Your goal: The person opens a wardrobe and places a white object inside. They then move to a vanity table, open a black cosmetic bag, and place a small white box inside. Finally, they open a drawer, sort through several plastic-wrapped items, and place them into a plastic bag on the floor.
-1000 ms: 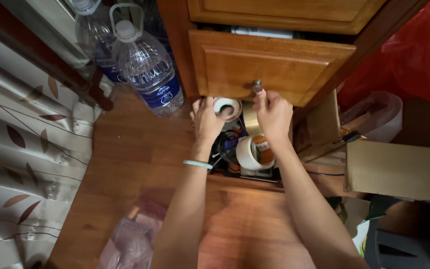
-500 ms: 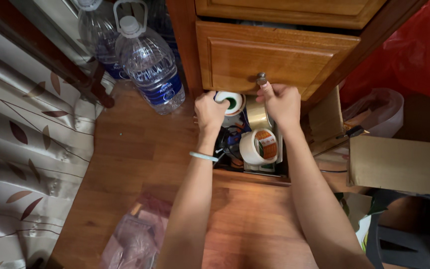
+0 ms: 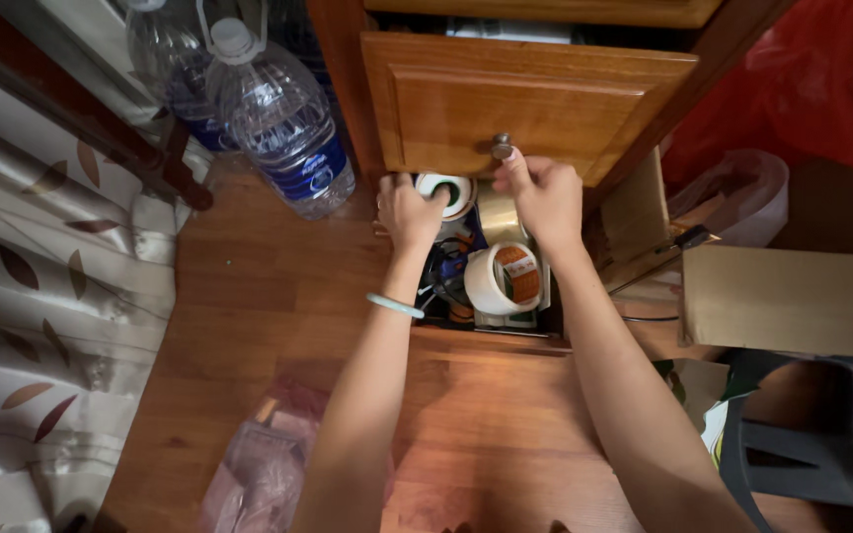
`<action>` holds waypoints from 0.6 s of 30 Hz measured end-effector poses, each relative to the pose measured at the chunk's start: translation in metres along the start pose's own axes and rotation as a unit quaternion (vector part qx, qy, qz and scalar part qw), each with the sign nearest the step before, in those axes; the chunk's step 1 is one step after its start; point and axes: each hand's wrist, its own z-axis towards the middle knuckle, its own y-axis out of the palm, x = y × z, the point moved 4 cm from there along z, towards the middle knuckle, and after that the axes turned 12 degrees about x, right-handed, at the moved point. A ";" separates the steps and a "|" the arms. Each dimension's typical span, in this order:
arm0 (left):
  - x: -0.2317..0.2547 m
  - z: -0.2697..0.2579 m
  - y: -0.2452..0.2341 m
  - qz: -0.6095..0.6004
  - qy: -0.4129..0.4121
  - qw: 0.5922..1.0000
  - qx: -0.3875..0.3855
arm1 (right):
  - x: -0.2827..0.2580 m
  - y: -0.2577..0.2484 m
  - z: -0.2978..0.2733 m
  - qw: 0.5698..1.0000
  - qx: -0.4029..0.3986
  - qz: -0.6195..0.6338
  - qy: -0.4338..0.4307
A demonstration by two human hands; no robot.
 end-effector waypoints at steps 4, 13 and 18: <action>0.003 -0.003 0.006 0.057 0.002 0.998 -0.018 | 0.004 0.005 0.011 1.000 0.009 0.007 0.005; 0.026 0.010 0.012 0.081 -0.109 0.990 0.044 | 0.006 0.010 0.024 0.999 0.013 0.016 0.027; 0.025 0.021 0.007 0.078 -0.112 0.991 -0.016 | 0.007 0.010 0.024 0.999 0.003 0.013 0.034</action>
